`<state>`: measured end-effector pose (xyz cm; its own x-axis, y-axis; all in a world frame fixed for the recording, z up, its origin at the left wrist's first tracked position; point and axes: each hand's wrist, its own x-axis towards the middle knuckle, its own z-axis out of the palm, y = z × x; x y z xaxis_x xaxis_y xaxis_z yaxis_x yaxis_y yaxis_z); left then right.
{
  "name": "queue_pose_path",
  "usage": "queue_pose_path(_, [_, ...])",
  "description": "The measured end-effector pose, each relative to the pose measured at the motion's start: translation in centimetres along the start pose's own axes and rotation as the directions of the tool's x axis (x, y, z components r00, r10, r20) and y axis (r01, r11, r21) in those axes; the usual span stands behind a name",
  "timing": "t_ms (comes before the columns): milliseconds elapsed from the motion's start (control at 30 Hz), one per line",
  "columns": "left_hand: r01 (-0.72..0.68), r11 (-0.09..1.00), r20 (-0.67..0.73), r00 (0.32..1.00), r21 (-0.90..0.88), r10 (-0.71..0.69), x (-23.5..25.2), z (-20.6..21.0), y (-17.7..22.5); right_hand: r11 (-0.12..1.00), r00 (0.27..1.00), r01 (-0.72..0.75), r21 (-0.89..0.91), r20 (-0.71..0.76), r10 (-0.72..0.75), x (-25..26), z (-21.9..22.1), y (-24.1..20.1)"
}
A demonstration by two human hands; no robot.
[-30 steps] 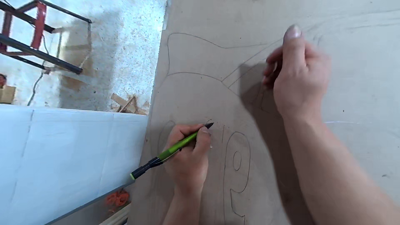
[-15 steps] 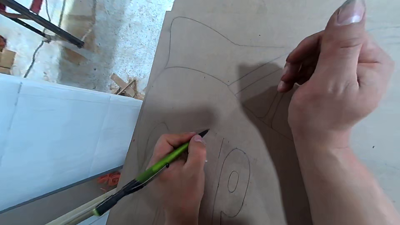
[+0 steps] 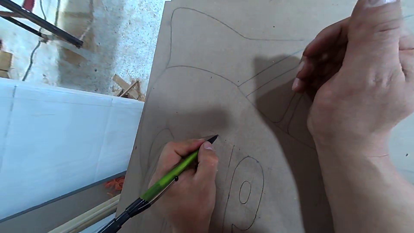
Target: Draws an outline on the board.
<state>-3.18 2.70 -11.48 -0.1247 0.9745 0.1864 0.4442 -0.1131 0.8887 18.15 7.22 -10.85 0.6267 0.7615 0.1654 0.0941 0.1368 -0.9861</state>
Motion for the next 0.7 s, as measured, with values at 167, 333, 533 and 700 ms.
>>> queue_pose_path(167, [-0.012, 1.000, 0.023, 1.000, -0.002, 0.012, 0.11, -0.15, 0.02, 1.000, 1.000, 0.012, 0.005, -0.008, -0.011, 0.00, 0.08, 0.12])
queue_pose_path(333, [-0.028, 0.999, 0.047, 0.998, -0.019, 0.029, 0.02, -0.25, -0.10, 1.000, 1.000, -0.002, -0.006, 0.004, 0.002, -0.02, -0.02, 0.19])
queue_pose_path(533, [-0.072, 0.997, 0.079, 0.994, -0.011, 0.072, 0.02, -0.39, -0.16, 1.000, 1.000, -0.008, -0.008, 0.010, 0.008, 0.00, -0.04, 0.23])
queue_pose_path(700, [-0.090, 0.996, 0.097, 0.991, -0.004, 0.090, -0.07, -0.44, -0.24, 1.000, 1.000, 0.000, -0.015, 0.005, 0.000, 0.01, -0.10, 0.29])
